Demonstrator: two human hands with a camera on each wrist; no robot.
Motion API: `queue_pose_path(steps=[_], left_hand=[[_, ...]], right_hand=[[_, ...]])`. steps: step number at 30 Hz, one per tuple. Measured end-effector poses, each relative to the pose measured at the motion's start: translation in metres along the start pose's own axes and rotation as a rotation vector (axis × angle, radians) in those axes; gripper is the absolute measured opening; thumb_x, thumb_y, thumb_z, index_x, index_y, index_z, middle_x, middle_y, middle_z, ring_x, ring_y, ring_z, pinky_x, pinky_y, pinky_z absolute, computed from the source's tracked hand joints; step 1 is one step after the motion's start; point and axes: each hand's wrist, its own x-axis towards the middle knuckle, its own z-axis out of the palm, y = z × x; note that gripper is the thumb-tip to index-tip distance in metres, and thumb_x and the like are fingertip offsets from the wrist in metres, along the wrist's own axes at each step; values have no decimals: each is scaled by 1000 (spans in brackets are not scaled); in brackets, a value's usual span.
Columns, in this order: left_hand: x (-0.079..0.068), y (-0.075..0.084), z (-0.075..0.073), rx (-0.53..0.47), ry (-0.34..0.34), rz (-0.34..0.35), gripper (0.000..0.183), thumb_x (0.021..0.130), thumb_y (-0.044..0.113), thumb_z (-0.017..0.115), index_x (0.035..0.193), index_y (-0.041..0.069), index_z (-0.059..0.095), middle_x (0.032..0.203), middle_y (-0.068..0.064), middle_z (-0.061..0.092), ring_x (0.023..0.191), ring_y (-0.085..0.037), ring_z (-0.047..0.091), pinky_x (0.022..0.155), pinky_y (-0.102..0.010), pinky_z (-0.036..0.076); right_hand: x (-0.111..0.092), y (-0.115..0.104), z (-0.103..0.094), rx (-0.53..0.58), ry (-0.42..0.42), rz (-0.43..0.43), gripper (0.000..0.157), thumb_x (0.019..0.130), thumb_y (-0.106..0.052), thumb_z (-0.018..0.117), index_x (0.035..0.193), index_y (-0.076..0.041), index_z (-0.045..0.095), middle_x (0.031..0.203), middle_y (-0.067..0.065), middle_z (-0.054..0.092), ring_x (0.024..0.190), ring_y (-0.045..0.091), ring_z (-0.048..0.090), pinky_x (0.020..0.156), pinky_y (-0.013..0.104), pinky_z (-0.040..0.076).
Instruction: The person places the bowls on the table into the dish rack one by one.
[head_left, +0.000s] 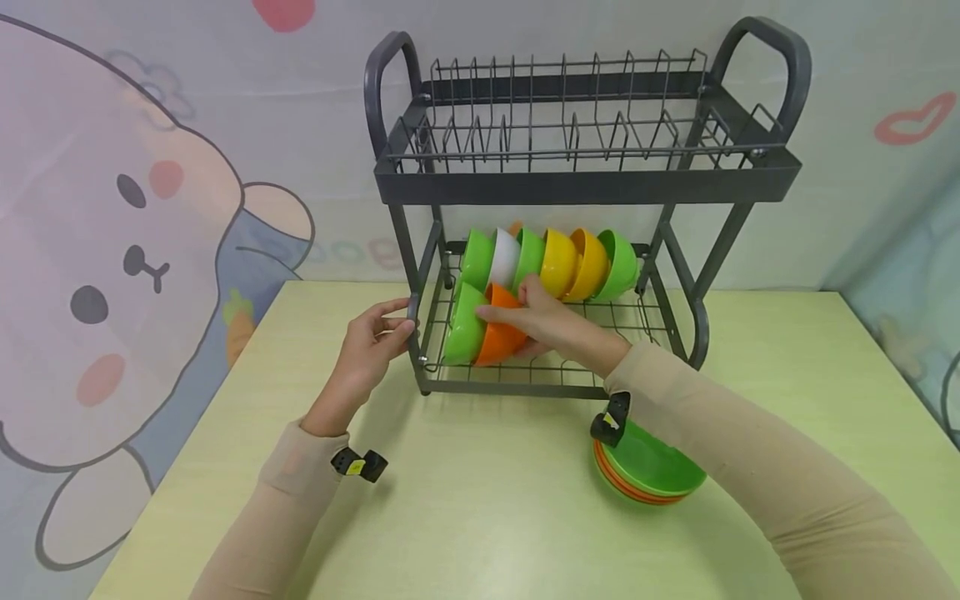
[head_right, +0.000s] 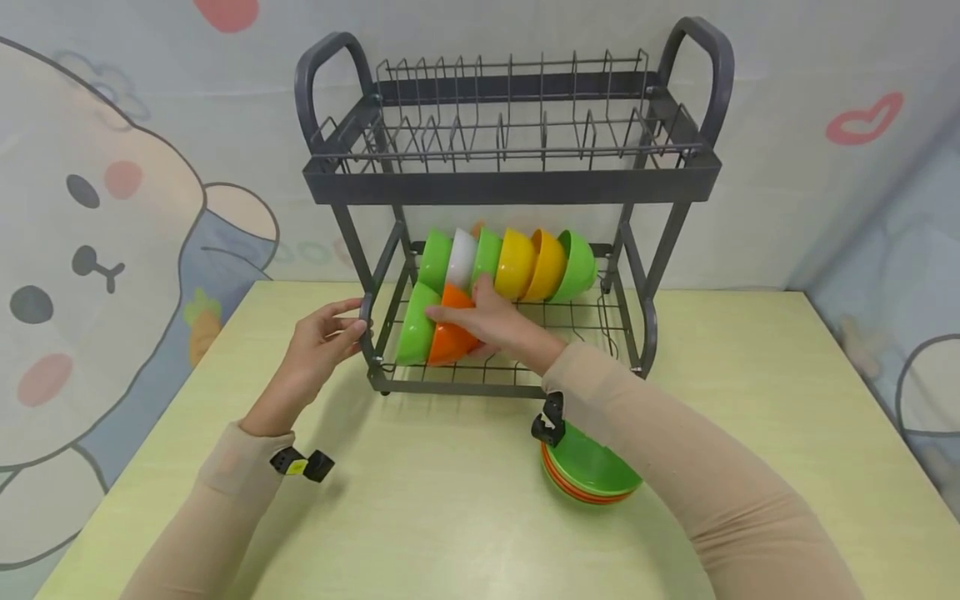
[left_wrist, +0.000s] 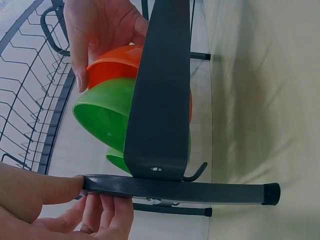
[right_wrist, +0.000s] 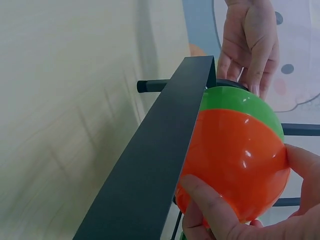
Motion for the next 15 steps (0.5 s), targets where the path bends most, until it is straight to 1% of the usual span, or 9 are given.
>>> queue_pose_path(steps=[4,8,11,15], left_hand=[[0,0,0,0,0,3,40,93,5,52,133,0,44,112,-31,54,99,-39,58,84,-33,51],[0,1,0,-2,3,-1,40,93,4,51,132,0,45,110,-29,55,99,-40,58,84,-35,51],[-1,1,0,-3,2,-1,40,93,4,52,132,0,45,111,-30,55,100,-41,58,84,-34,51],[0,0,0,-3,0,3,40,93,5,52,132,1,45,111,-31,54,100,-42,57,83,-32,51]], right_hand=[[0,0,0,31,-9,-5,62,81,-42,67,107,-8,22,116,15,35,103,30,52,75,44,54],[-1,-1,0,56,-23,4,59,83,-40,66,109,-8,24,117,14,38,104,28,53,77,43,54],[-2,-1,-1,60,-31,9,59,83,-40,66,110,-8,24,118,14,38,104,28,53,79,43,53],[-2,-1,-2,42,-32,14,60,83,-42,65,110,-8,24,118,14,38,104,28,53,77,42,54]])
